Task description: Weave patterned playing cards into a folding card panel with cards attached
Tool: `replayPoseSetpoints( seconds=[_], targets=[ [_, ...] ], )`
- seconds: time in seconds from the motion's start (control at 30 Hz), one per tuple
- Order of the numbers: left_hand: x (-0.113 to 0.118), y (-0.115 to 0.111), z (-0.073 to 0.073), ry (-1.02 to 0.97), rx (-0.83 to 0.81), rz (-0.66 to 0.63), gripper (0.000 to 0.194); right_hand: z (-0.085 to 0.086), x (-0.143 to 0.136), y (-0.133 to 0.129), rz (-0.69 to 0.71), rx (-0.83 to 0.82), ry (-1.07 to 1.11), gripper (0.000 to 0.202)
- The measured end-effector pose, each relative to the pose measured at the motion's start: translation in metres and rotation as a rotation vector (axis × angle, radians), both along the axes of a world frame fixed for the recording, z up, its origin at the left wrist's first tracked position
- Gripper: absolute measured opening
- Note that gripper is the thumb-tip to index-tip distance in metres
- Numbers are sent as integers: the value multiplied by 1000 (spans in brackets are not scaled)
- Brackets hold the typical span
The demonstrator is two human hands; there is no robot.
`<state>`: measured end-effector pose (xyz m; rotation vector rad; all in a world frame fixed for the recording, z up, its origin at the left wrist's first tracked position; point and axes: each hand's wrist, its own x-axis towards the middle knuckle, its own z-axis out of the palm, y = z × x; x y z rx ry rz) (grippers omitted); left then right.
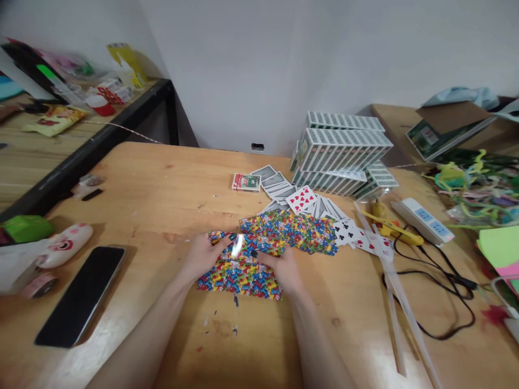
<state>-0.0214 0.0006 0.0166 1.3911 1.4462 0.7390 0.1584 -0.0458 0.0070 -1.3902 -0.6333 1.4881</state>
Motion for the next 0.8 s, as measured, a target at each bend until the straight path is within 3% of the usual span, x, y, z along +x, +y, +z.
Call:
replayPoseSetpoints(
  seconds=[0.3, 0.4, 0.53, 0.67, 0.8],
  targets=[
    [-6, 3, -5, -535, -370, 192, 36, 2, 5, 7, -244, -113, 33, 18],
    [-10, 3, -3, -595, -372, 159, 29, -1, 7, 9, -312, -106, 92, 24],
    [-15, 2, -1, -567, -330, 17, 23, -5, 11, 12, -359, -57, 218, 33],
    [-16, 3, -4, -684, -220, 36, 24, -3, 14, 14, -197, 63, 448, 42],
    [-18, 8, -5, -812, -18, 80, 20, 2, 13, 11, 175, 31, 505, 57]
  ],
)
